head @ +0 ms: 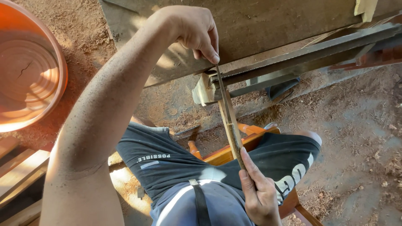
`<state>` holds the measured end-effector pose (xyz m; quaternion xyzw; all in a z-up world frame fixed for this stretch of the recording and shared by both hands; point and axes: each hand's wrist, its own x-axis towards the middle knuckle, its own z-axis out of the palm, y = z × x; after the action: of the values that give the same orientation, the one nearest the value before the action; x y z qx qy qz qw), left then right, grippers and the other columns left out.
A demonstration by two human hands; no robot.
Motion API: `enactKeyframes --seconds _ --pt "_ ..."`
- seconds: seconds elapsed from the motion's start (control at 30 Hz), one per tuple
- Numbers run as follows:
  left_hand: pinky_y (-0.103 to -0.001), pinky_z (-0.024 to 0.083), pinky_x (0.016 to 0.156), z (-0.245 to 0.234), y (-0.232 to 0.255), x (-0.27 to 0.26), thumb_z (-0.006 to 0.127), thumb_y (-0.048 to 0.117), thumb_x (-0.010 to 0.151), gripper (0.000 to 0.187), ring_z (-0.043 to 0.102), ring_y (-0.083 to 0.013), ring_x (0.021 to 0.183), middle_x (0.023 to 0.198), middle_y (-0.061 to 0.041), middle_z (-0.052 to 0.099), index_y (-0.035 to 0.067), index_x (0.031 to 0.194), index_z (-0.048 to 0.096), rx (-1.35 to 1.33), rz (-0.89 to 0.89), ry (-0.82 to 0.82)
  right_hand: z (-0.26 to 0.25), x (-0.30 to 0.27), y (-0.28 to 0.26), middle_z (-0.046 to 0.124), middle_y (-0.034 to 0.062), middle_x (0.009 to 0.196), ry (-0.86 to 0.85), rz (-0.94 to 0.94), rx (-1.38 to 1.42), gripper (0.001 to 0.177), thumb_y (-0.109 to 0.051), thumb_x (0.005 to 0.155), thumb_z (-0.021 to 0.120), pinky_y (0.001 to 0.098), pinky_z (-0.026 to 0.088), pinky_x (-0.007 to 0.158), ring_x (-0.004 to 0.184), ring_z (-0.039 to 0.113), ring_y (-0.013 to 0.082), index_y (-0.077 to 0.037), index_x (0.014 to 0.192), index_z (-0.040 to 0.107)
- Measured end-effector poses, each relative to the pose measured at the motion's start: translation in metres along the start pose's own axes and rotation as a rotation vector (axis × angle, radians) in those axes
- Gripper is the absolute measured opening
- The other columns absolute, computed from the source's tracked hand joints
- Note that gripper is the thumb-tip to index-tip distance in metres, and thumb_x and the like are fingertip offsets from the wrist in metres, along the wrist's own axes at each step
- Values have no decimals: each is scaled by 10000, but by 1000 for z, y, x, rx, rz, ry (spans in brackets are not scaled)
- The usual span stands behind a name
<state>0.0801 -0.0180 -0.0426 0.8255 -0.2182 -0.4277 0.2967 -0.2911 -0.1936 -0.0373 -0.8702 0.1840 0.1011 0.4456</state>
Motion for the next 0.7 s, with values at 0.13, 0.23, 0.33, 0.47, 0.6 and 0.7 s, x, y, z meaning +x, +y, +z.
enactKeyframes --seconds 0.13,0.23,0.33,0.47,0.6,0.7 --pt "-338 591 846 -6 -3 0 837 295 806 262 754 -167 884 1018 -61 800 155 1025 806 -39 -8 33 4 13 -9 565 -2 532 -7 -16 16 525 -54 970 568 217 346 454 473 412 30 -61 1493 527" --pt "-351 592 846 -11 -22 20 818 315 834 283 754 -176 910 1033 -63 784 160 1069 787 -50 -14 69 9 30 -14 581 -11 573 -3 -72 42 512 -59 977 561 227 298 421 461 372 35 -42 1486 517" --pt "-377 595 838 -22 -30 27 796 333 864 293 748 -188 919 1029 -60 771 165 1102 770 -73 -24 127 14 47 -19 633 -32 664 9 -191 58 493 -56 1002 541 218 311 441 511 393 16 -20 1494 510" --pt "-394 581 833 -26 -29 18 794 342 874 280 744 -179 903 1003 -60 771 168 1092 769 -41 7 203 15 50 -23 595 -25 656 23 -202 71 486 -58 1025 551 222 306 452 529 383 17 -23 1508 512" --pt "-374 546 854 -22 -12 4 816 333 865 242 746 -158 859 966 -53 785 157 1029 788 -38 107 186 4 28 -21 518 -44 582 7 -116 98 519 -47 994 541 224 281 424 476 368 25 -43 1511 498" --pt "-356 567 840 -15 4 -11 821 310 850 212 750 -155 834 949 -48 794 152 989 795 -35 130 129 -1 11 -10 472 -52 544 5 -55 138 538 -43 979 542 221 287 426 471 374 29 -50 1515 498"
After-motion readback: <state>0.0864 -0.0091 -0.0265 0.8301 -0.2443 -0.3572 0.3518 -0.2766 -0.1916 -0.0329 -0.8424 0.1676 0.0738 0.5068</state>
